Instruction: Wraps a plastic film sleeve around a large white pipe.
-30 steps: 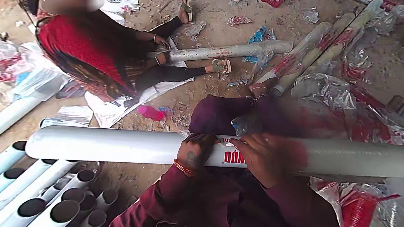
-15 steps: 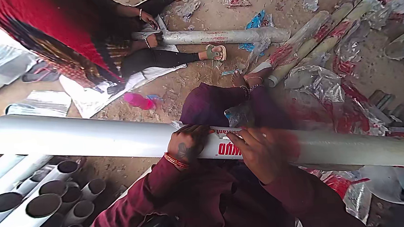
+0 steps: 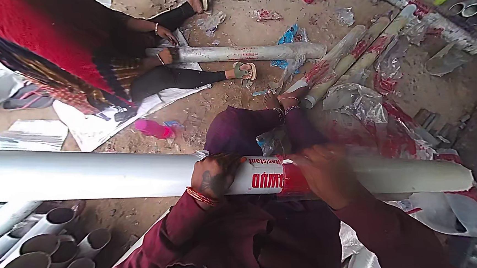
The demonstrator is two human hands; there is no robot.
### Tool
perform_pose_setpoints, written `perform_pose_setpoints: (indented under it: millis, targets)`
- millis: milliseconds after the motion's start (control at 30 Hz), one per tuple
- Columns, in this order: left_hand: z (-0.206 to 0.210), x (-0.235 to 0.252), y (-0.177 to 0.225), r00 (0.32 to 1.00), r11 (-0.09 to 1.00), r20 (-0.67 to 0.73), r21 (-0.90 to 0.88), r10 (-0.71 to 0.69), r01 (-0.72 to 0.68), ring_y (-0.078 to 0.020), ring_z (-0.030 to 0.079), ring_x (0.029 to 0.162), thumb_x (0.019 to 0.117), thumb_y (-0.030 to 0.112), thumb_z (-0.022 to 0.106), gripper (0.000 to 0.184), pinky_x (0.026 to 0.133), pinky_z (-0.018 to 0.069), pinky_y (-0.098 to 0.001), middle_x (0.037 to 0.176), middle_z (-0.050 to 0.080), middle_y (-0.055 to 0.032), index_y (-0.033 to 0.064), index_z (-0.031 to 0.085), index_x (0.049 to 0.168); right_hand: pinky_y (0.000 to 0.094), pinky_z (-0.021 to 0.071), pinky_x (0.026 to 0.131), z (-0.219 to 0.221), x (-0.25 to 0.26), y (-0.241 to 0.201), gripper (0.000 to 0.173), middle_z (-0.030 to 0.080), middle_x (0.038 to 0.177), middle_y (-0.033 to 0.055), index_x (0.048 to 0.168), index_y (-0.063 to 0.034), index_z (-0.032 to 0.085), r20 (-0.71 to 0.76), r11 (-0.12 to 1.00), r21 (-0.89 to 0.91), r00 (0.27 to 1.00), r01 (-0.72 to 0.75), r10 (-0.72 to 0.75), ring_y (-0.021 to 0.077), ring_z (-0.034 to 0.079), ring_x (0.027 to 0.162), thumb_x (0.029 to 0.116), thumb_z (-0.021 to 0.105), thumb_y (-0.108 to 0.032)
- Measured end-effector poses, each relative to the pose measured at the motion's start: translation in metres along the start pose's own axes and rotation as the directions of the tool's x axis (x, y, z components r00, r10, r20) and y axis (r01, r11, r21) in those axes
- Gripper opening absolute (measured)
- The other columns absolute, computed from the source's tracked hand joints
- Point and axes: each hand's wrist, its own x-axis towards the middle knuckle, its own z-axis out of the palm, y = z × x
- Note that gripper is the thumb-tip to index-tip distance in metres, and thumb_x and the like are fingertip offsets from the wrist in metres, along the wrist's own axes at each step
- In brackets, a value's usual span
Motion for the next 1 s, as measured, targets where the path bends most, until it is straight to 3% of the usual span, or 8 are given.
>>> perform_pose_setpoints:
  millis: [67,133,300,600,700,900,1000]
  targets:
    - [0.0,0.002,-0.002,1.0,1.0,-0.004,-0.002,0.016,-0.016,-0.0335,0.078,0.087,0.0998,0.029,0.058,0.032,0.07,0.0582,-0.0594,0.095,0.08,-0.0123,0.0076,0.082,0.097,0.0501,0.0459,0.084,0.003,0.004,-0.007,0.029,0.072,0.08,0.0071,0.102,-0.0205,0.082,-0.069,0.988,0.134,0.994,-0.071,0.081,0.0279,0.067,0.074,0.1012,0.053,-0.025]
    - [0.0,0.001,-0.001,1.0,1.0,-0.014,0.02,0.015,-0.015,-0.0334,0.078,0.088,0.0997,0.029,0.058,0.032,0.07,0.0586,-0.0587,0.094,0.08,-0.012,0.0073,0.082,0.097,0.048,0.0456,0.085,0.009,0.005,-0.023,0.028,0.074,0.081,0.0051,0.102,-0.0221,0.082,-0.099,0.979,0.191,0.99,-0.077,0.097,0.0251,0.068,0.075,0.1005,0.055,-0.026]
    - [0.001,-0.001,-0.001,0.999,0.998,-0.038,0.07,0.004,-0.002,-0.0331,0.078,0.086,0.0995,0.028,0.058,0.031,0.07,0.0591,-0.0569,0.094,0.08,-0.0117,0.0074,0.082,0.096,0.0436,0.0465,0.084,0.029,0.008,-0.053,0.024,0.071,0.078,0.0043,0.099,-0.0225,0.082,-0.135,0.992,0.118,0.989,-0.041,0.057,0.0245,0.067,0.074,0.0946,0.06,-0.014]
    - [0.005,-0.002,0.001,0.997,0.996,-0.078,0.087,-0.002,0.009,-0.032,0.078,0.084,0.0989,0.029,0.058,0.031,0.068,0.0596,-0.0543,0.091,0.08,-0.0108,0.0081,0.082,0.096,0.0409,0.046,0.085,0.028,0.011,-0.06,0.024,0.072,0.081,0.0037,0.096,-0.022,0.081,-0.127,0.999,-0.037,0.992,-0.033,0.028,0.0231,0.067,0.076,0.0885,0.064,-0.008]
    - [-0.001,0.0,0.006,0.998,0.996,-0.017,0.061,-0.06,0.061,-0.0341,0.077,0.08,0.1013,0.028,0.058,0.033,0.066,0.0582,-0.0549,0.087,0.078,-0.0145,0.0044,0.08,0.097,0.0428,0.0475,0.083,0.02,0.009,-0.052,0.025,0.071,0.078,0.0054,0.095,-0.0193,0.081,-0.073,0.997,-0.069,0.997,-0.02,0.015,0.0247,0.068,0.074,0.0852,0.065,-0.004]
    - [-0.013,0.013,0.009,0.975,0.983,0.128,0.046,-0.18,0.175,-0.0386,0.076,0.086,0.1044,0.032,0.055,0.037,0.074,0.0561,-0.0603,0.092,0.077,-0.0184,0.0021,0.078,0.103,0.0475,0.051,0.076,-0.005,-0.004,-0.02,0.02,0.071,0.074,0.0103,0.092,-0.0137,0.082,0.06,0.992,-0.123,0.998,-0.021,0.028,0.0303,0.07,0.072,0.0821,0.071,0.0]
    - [-0.015,0.016,0.012,0.964,0.988,0.215,0.036,-0.156,0.152,-0.041,0.075,0.092,0.1062,0.029,0.052,0.038,0.081,0.0564,-0.0611,0.099,0.076,-0.0209,-0.0007,0.076,0.107,0.0527,0.0491,0.076,0.0,-0.006,0.004,0.023,0.072,0.077,0.0105,0.097,-0.0134,0.082,-0.002,0.992,0.076,0.995,-0.102,0.102,0.0314,0.07,0.073,0.0945,0.06,-0.017]
